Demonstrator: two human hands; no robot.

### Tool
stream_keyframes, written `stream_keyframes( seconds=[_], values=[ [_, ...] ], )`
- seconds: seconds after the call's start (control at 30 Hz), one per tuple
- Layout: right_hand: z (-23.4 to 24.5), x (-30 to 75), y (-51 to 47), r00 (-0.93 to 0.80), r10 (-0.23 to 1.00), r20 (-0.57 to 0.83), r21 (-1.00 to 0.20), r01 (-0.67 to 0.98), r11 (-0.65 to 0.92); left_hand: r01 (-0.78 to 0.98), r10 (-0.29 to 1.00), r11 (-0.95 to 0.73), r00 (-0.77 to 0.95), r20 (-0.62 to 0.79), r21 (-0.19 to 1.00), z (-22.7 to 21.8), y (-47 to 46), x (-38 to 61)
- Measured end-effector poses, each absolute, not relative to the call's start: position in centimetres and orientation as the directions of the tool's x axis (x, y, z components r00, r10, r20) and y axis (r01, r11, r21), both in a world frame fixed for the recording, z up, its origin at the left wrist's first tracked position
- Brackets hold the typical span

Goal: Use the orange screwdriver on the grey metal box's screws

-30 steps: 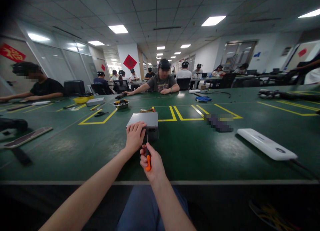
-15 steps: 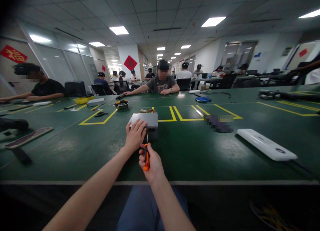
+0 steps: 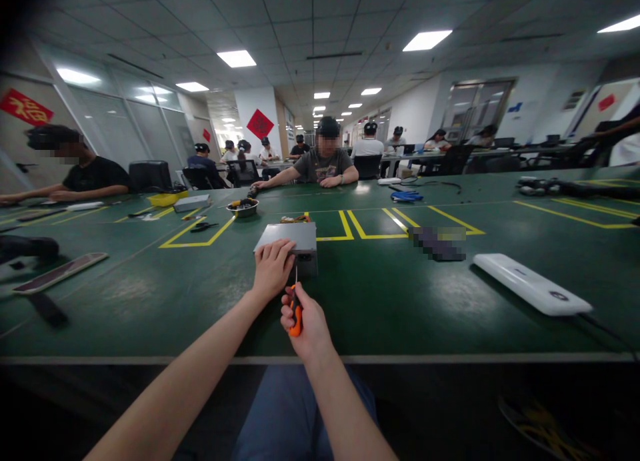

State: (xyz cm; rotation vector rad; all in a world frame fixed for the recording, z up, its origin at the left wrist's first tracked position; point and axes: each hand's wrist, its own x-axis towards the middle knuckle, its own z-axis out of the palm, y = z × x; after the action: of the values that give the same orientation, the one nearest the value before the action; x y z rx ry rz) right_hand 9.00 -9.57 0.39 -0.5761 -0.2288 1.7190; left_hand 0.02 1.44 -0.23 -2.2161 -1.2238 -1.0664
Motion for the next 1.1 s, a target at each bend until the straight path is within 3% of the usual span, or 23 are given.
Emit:
stream_keyframes(
  seconds=[0.37, 0.6, 0.87, 1.1],
  values=[
    [0.50, 9.03, -9.41, -0.162, 0.949, -0.269, -0.458, -0.845, -0.275, 0.845, 0.545, -0.534, 0.328, 0.771, 0.018, -0.36, 1.49, 0.05],
    [-0.09, 8.77, -9.16, -0.081, 0.966, -0.247, -0.481, -0.855, -0.195, 0.848, 0.542, -0.529, 0.321, 0.777, 0.018, -0.47, 1.69, 0.14],
    [0.21, 9.26, -9.43, -0.187, 0.953, -0.240, -0.456, -0.845, -0.281, 0.846, 0.543, -0.532, 0.317, 0.778, 0.027, -0.46, 1.71, 0.12],
    [0.06, 9.17, -9.36, -0.133, 0.958, -0.253, -0.454, -0.858, -0.239, 0.846, 0.542, -0.533, 0.317, 0.778, 0.026, -0.32, 1.47, 0.14]
  ],
)
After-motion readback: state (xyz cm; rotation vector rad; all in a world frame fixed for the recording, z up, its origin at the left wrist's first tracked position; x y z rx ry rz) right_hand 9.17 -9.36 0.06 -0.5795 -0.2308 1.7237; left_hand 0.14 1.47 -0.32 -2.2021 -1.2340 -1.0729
